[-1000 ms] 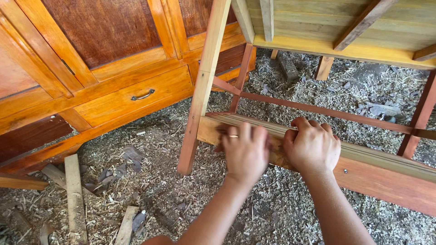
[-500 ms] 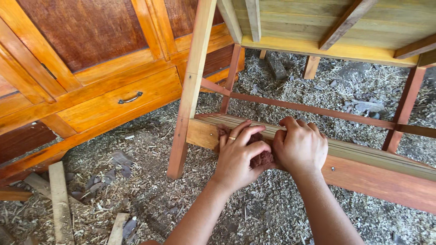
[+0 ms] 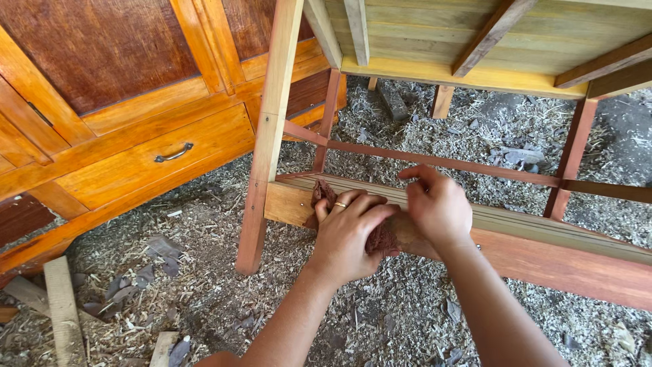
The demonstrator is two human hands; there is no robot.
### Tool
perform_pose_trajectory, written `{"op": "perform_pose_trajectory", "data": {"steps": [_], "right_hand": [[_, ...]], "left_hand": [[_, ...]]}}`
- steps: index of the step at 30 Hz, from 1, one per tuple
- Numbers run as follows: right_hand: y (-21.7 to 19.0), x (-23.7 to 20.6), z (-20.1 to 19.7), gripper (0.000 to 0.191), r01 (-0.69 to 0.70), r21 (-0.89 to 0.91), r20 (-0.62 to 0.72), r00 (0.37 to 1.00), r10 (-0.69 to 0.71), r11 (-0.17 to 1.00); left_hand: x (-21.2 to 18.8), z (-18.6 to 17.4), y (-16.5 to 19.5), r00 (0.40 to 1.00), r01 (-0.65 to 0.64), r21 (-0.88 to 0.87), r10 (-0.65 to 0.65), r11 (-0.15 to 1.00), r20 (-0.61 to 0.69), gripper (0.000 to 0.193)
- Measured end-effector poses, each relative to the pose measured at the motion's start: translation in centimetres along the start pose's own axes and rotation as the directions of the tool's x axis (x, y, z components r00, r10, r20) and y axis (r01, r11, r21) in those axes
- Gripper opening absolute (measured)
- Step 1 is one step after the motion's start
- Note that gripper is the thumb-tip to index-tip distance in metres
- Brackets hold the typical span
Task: The person wipes the wooden frame of a two-tier shelf with a brown cloth, moving along the edges and legs of the structure. The person uses both hands to hold the cloth and wipe different sections of the shelf.
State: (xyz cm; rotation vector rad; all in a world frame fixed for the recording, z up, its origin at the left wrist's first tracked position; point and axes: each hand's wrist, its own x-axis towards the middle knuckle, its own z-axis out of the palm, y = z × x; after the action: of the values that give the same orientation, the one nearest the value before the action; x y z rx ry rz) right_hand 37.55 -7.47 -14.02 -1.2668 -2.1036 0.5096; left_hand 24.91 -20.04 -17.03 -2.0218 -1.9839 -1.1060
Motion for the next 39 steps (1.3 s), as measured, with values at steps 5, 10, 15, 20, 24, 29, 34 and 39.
{"op": "perform_pose_trajectory", "data": {"steps": [5, 10, 15, 20, 24, 29, 34, 39], "right_hand": [[1.9, -0.1, -1.3, 0.028, 0.018, -0.055, -0.1, 0.995, -0.023, 0.998], [3.1, -0.7, -0.2, 0.023, 0.218, -0.352, -0.135, 0.95, -0.28, 0.91], [3.4, -1.0, 0.2, 0.026, 0.182, -0.391, -0.113, 0.964, -0.243, 0.902], [3.1, -1.1, 0.1, 0.025, 0.207, -0.393, -0.153, 0.946, -0.285, 0.896], [2.7, -1.1, 0.2, 0.023, 0.171, -0.405, -0.115, 0.965, -0.236, 0.898], [2.6, -1.3, -0.1, 0.022, 0.165, -0.397, -0.098, 0.97, -0.22, 0.903], [2.4, -1.2, -0.3, 0.024, 0.147, -0.413, -0.09, 0.975, -0.201, 0.899], [1.8, -0.9, 0.1, 0.026, 0.077, -0.428, 0.003, 0.996, -0.084, 0.901]], "left_hand": [[-0.1, 0.9, -0.4, 1.0, 0.016, 0.0, -0.016, 1.0, 0.002, 0.059], [0.0, 1.6, -0.4, 0.997, -0.005, 0.06, 0.01, 0.998, -0.083, 0.047], [0.1, 2.5, -1.4, 0.988, 0.009, 0.041, -0.003, 0.999, -0.155, 0.046], [0.3, 3.3, -2.0, 0.956, 0.039, 0.012, -0.034, 0.999, -0.291, 0.046], [-1.3, 4.0, -1.2, 0.947, 0.036, 0.084, -0.008, 0.996, -0.322, 0.044], [-3.1, 5.5, -1.4, 0.977, -0.032, 0.175, 0.068, 0.984, -0.204, 0.046], [-3.0, 0.3, -6.6, 0.885, 0.194, 0.209, -0.079, 0.958, -0.459, 0.021], [-2.5, -1.9, -6.4, 0.793, 0.316, 0.179, -0.156, 0.932, -0.588, 0.016]]}}
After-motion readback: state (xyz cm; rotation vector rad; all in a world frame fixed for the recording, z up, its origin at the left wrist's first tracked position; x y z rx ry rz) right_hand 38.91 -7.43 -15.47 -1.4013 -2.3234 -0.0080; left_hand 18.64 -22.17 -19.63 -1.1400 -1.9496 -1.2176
